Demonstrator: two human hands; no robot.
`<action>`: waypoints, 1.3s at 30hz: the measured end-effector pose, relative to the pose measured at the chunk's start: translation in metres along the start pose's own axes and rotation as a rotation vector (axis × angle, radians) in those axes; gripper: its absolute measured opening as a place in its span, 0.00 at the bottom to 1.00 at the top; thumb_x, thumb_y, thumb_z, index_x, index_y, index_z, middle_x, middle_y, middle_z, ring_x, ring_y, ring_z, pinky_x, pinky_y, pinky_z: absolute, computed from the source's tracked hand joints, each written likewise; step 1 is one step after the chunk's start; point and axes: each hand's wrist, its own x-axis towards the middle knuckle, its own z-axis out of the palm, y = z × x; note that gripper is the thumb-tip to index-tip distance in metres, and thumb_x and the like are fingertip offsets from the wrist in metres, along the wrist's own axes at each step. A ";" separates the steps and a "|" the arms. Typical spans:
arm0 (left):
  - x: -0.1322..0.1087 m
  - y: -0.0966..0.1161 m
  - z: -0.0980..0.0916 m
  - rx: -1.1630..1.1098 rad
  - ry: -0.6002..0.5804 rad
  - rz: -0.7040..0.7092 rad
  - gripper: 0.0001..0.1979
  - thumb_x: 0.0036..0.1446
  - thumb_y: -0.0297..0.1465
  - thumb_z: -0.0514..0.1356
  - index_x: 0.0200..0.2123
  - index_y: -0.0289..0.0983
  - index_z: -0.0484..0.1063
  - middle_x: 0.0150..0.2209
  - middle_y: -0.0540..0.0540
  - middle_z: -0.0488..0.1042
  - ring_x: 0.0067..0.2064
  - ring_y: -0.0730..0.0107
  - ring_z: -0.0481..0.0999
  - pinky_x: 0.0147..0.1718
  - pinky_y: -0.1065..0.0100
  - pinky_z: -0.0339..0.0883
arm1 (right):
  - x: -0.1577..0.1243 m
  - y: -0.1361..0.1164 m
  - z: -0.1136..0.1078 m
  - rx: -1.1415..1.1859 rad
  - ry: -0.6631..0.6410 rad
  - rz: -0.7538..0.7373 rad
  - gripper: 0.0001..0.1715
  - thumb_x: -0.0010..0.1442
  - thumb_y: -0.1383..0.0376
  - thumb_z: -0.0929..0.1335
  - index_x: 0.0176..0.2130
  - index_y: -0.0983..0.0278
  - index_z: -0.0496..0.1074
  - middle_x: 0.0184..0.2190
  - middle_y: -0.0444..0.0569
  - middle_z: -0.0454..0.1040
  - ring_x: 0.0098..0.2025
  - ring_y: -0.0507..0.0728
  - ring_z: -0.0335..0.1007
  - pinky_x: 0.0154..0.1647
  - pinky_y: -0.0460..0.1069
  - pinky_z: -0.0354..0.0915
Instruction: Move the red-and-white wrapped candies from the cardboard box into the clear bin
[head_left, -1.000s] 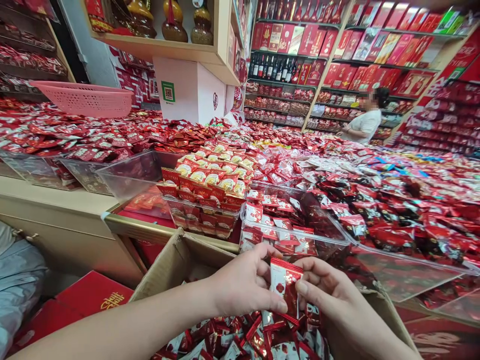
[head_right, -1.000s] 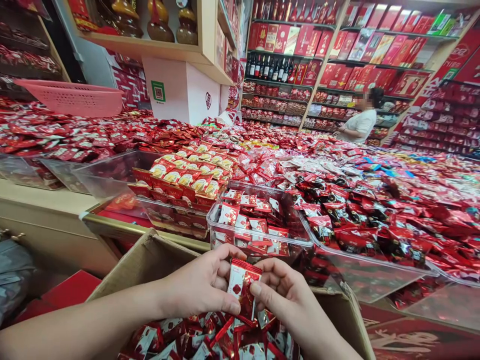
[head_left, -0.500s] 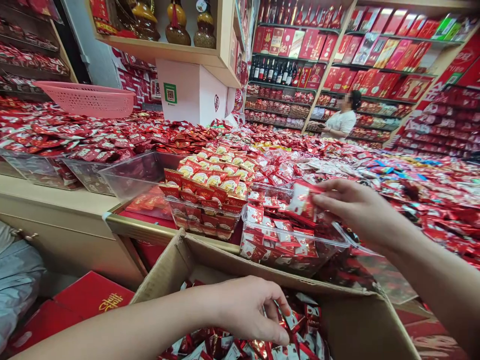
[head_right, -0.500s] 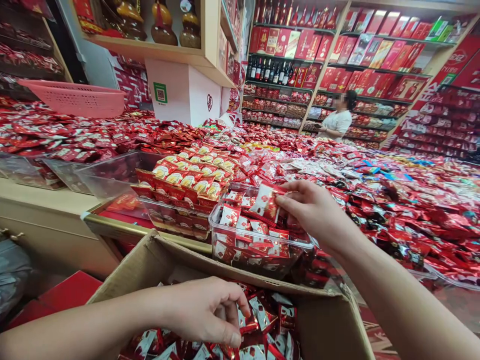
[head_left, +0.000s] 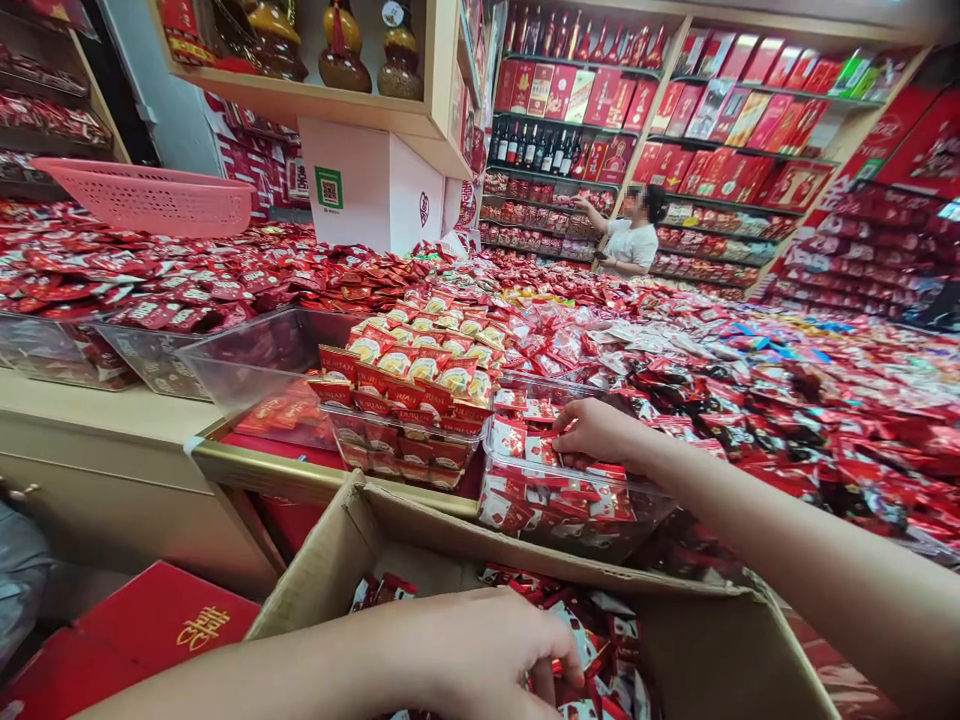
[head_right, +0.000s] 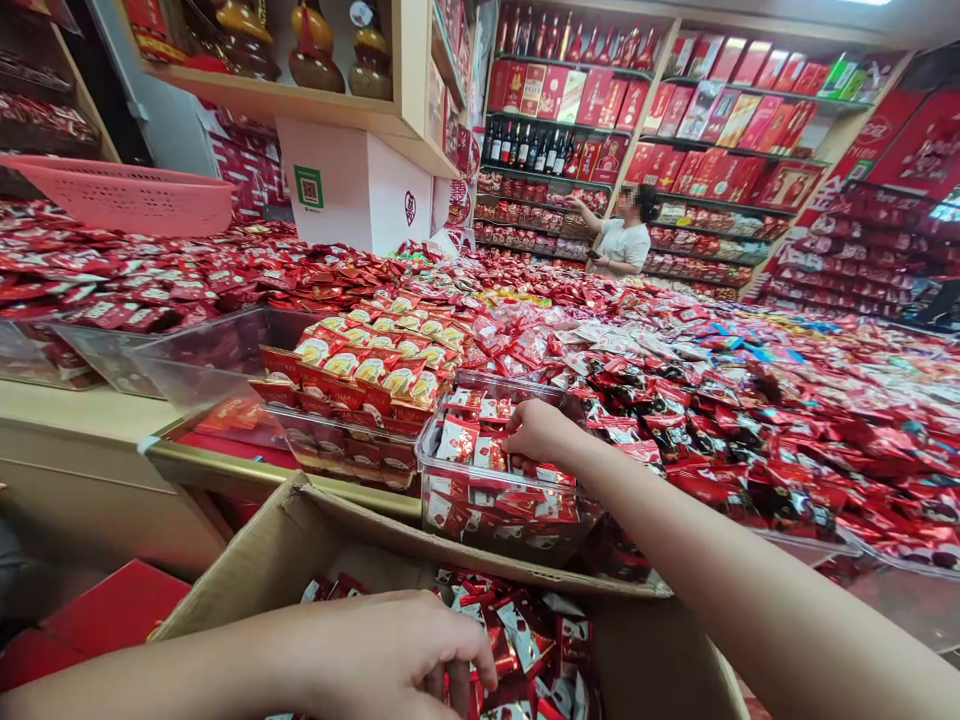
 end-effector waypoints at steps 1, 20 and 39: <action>0.000 0.000 0.000 0.025 -0.008 0.022 0.18 0.47 0.34 0.55 0.43 0.40 0.68 0.36 0.47 0.75 0.32 0.68 0.73 0.23 0.74 0.60 | 0.000 0.000 -0.003 -0.058 0.006 -0.006 0.04 0.49 0.68 0.65 0.30 0.66 0.66 0.18 0.46 0.71 0.21 0.52 0.66 0.22 0.45 0.62; 0.002 -0.004 0.005 0.370 -0.070 0.023 0.19 0.46 0.32 0.57 0.45 0.40 0.68 0.36 0.43 0.75 0.35 0.59 0.73 0.27 0.68 0.61 | 0.004 0.013 -0.020 -0.277 -0.431 0.114 0.23 0.46 0.66 0.65 0.45 0.65 0.64 0.12 0.38 0.64 0.13 0.48 0.58 0.14 0.42 0.54; 0.001 -0.003 0.007 0.428 -0.143 -0.132 0.21 0.46 0.35 0.55 0.46 0.41 0.68 0.37 0.39 0.74 0.35 0.52 0.73 0.18 0.68 0.56 | 0.006 0.009 -0.023 -0.263 -0.301 0.095 0.04 0.53 0.71 0.63 0.26 0.65 0.64 0.15 0.42 0.69 0.16 0.49 0.65 0.17 0.43 0.62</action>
